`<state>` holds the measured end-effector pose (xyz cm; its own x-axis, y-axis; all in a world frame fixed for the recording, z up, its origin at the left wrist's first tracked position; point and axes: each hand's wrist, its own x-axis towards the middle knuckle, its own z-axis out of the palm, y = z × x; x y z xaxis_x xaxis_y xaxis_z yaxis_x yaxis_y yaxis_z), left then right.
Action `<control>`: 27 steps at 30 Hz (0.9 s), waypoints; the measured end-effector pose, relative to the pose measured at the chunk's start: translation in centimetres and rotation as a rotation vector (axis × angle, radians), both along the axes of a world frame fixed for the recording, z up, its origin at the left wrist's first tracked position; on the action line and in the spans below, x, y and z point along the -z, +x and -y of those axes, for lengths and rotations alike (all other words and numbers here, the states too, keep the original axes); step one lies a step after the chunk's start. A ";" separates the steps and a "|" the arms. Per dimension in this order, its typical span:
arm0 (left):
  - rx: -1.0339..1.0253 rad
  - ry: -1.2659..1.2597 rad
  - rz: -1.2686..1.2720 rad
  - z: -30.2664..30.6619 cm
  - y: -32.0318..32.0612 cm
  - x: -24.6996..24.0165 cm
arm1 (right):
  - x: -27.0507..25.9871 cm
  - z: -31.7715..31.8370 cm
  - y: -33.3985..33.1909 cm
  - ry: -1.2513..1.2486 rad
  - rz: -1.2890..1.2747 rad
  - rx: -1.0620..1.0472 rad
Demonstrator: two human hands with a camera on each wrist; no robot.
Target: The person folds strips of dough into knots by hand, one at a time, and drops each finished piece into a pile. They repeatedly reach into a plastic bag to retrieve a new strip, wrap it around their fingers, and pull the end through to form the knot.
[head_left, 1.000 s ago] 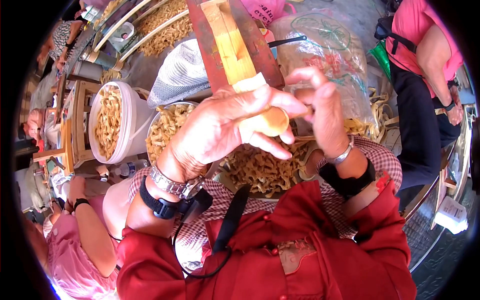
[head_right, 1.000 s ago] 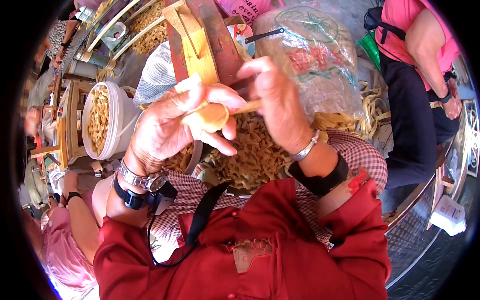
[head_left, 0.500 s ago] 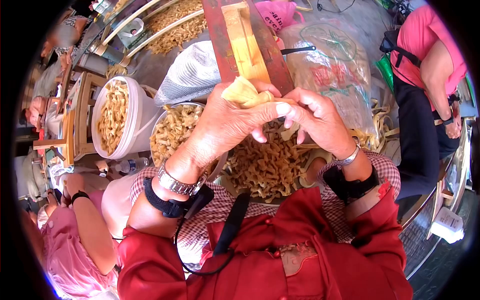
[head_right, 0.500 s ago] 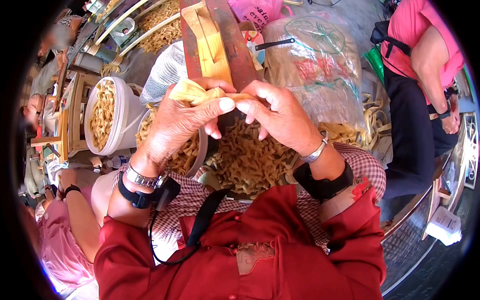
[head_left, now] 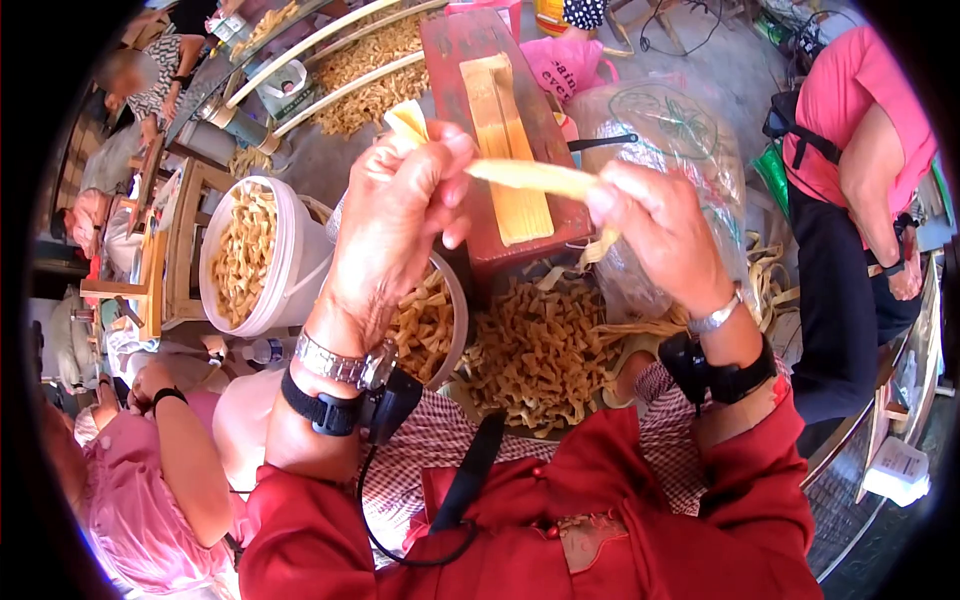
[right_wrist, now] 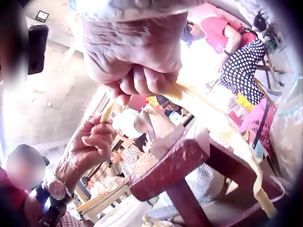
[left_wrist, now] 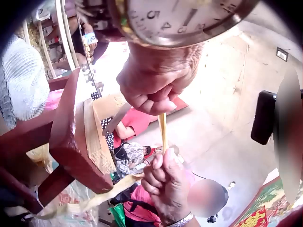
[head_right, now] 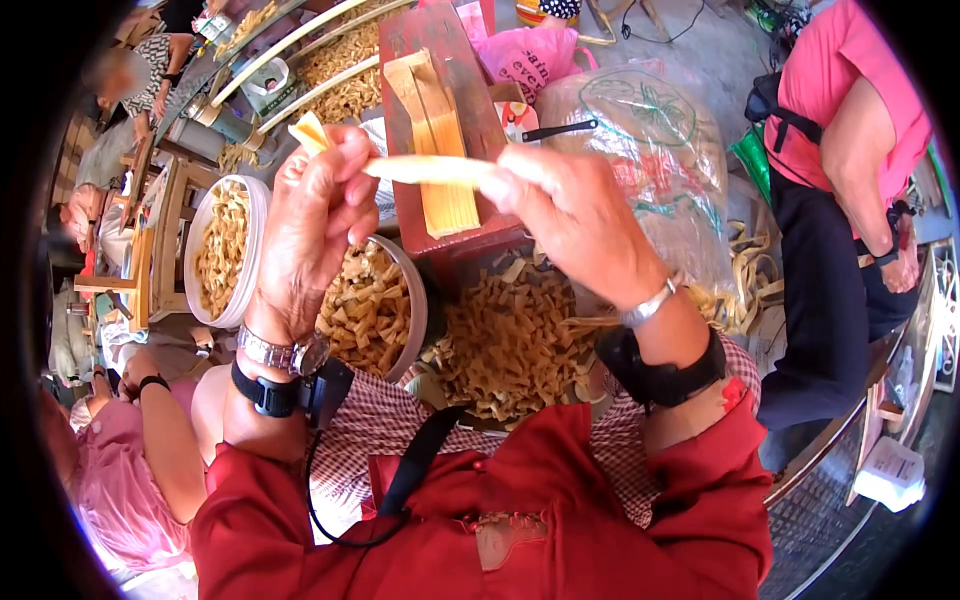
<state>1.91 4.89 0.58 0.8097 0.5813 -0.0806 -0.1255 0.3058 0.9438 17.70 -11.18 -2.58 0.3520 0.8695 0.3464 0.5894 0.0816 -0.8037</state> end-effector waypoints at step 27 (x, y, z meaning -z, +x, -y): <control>0.494 -0.085 -0.478 3.0 -1.2 2.8 | 2.4 -0.3 -9.7 0.405 0.296 -0.252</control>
<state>0.69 1.89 -2.25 0.8420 0.1292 -0.5237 0.4716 0.2949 0.8310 8.00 -10.86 -5.02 -0.0122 0.6910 0.7227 0.7077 0.5166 -0.4820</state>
